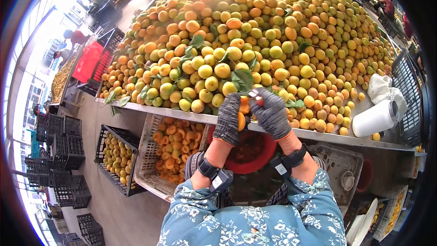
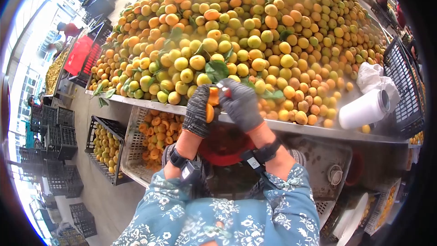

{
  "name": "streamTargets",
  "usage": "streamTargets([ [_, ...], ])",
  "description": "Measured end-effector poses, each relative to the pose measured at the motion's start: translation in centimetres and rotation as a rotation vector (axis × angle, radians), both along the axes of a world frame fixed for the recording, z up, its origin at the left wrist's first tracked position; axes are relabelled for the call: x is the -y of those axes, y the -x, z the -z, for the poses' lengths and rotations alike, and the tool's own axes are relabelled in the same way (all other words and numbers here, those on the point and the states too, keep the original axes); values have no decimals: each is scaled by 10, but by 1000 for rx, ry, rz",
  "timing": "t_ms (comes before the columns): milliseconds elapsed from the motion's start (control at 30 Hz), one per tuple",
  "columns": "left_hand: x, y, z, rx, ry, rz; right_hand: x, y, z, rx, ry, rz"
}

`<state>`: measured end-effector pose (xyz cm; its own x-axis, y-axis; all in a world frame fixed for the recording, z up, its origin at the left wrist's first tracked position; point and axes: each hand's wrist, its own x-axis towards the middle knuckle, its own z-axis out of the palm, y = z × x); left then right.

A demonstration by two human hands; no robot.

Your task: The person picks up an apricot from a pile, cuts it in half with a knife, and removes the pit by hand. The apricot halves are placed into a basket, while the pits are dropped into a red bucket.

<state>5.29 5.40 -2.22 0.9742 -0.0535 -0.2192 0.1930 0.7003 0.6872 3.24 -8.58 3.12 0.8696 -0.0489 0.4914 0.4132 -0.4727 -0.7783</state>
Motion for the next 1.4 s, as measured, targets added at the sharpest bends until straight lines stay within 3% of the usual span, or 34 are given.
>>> streamTargets([
  [67, -31, -7, 10, 93, -167, -10, 10, 2, -13, -118, -72, -66],
  [100, -34, 14, -56, 73, -153, 34, 16, 5, -15, -244, -151, -202],
  [133, -67, 17, -63, 50, -17, 237, 18, 7, -10, -355, -235, -275],
  [200, -92, 28, -67, 205, -641, -72, 16, 14, -12, -376, -8, -445],
  [233, -107, 32, -68, 106, -459, -157, 13, 18, -14, -426, 145, -490],
  [267, -125, 35, -66, 11, -276, -236, 9, 17, 1, -313, 302, -554],
  [300, -151, 42, -57, -1, -446, -156, 6, 19, -8, -327, 440, -591],
  [333, -170, 45, -52, -149, -215, -132, 3, 21, -16, -341, 581, -624],
  [367, -194, 47, -32, -207, -183, -156, 3, 21, -13, -337, 582, -627],
  [400, -234, 52, -11, -191, -243, -16, 4, 21, -7, -344, 515, -609],
  [467, -267, 36, 45, -138, -455, -433, 6, 21, -8, -346, 451, -593],
  [533, -274, 36, 37, -113, -1414, -296, 9, 20, -20, -373, 103, -376],
  [567, -276, 27, 44, 15, -1302, -424, 12, 18, -19, -351, -42, -344],
  [600, -266, 22, 30, 15, -1306, -422, 12, 16, -18, -352, -45, -344],
  [667, -215, 16, -28, 177, -975, -375, 15, 12, -16, -458, -490, -267],
  [733, -161, 0, -63, 286, -976, -285, 17, 9, -15, -447, -464, -225],
  [867, -90, -55, -77, 815, -1531, -350, 18, 3, -17, -346, -316, -113],
  [933, -65, -72, -82, 722, -1650, -220, 19, 4, -24, -325, -307, -48],
  [967, -61, -87, -71, 743, -1811, -187, 20, 1, -18, -322, -458, -85],
  [1067, -41, -104, -65, 503, -2097, -20, 30, -3, -14, -343, -508, -119],
  [1167, -31, -105, -61, 487, -2229, -78, 30, -3, -22, -339, -579, -103],
  [1300, -36, -104, -58, 478, -2213, -146, 30, -3, -24, -291, -555, -82],
  [1367, -48, -93, -70, 488, -1913, -176, 32, -6, -20, -274, -573, -67],
  [1400, -50, -82, -75, 642, -1858, -374, 33, -6, -16, -265, -589, -52],
])
